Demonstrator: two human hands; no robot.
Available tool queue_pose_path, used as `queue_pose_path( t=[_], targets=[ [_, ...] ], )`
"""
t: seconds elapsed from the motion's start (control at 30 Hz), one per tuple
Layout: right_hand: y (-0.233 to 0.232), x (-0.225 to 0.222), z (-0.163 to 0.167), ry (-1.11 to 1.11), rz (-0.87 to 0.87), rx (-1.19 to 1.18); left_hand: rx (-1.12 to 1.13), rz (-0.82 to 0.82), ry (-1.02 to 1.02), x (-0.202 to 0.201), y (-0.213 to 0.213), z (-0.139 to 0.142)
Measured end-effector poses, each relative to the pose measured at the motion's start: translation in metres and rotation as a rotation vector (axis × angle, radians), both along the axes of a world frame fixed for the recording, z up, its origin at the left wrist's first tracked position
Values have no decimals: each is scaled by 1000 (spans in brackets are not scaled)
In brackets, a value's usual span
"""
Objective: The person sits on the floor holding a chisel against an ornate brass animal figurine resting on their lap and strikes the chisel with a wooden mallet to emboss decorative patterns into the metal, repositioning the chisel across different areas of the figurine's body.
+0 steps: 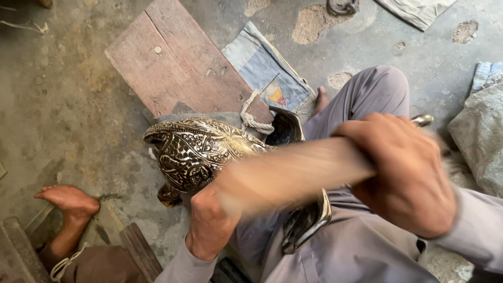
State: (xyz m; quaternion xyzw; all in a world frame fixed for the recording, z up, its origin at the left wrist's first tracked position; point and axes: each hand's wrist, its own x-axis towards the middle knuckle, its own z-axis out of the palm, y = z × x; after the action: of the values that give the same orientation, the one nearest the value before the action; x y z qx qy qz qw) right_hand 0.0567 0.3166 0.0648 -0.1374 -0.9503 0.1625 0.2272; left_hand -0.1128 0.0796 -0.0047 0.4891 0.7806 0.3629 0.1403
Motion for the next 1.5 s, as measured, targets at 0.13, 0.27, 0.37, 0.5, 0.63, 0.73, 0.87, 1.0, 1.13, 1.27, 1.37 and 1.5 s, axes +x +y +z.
queue_pose_path(
  t=[0.13,0.27,0.37,0.5,0.63,0.73,0.87,1.0,1.13,1.27,1.37,1.5],
  targets=[
    [4,3,-3,-100,2,-96,66,-15,-18,-1,-4,-4],
    [7,9,-9,-153,10,242,57,-18,-35,-1,-3,-8],
    [11,7,-14,-168,36,-74,7,-23,44,0,-2,-7],
    [14,6,-15,-106,79,134,89,-18,-50,3,-4,-3],
    [14,6,-16,-86,88,9,52,-2,35,6,-5,-6],
    [12,6,-18,-123,79,204,41,-3,50,7,-6,-10],
    [9,7,-18,79,96,-145,85,-29,7,8,-9,-10],
    [7,8,-13,-82,68,123,-19,58,51,11,-5,-9],
    [9,8,-13,-98,51,177,54,-2,61,13,-4,-7],
    [12,11,-19,54,120,-297,95,6,40,13,-6,-8],
    [10,15,-23,-75,84,250,-4,35,56,12,-8,-12],
    [11,15,-29,-5,92,-121,58,1,-18,12,-12,-12]
  ],
)
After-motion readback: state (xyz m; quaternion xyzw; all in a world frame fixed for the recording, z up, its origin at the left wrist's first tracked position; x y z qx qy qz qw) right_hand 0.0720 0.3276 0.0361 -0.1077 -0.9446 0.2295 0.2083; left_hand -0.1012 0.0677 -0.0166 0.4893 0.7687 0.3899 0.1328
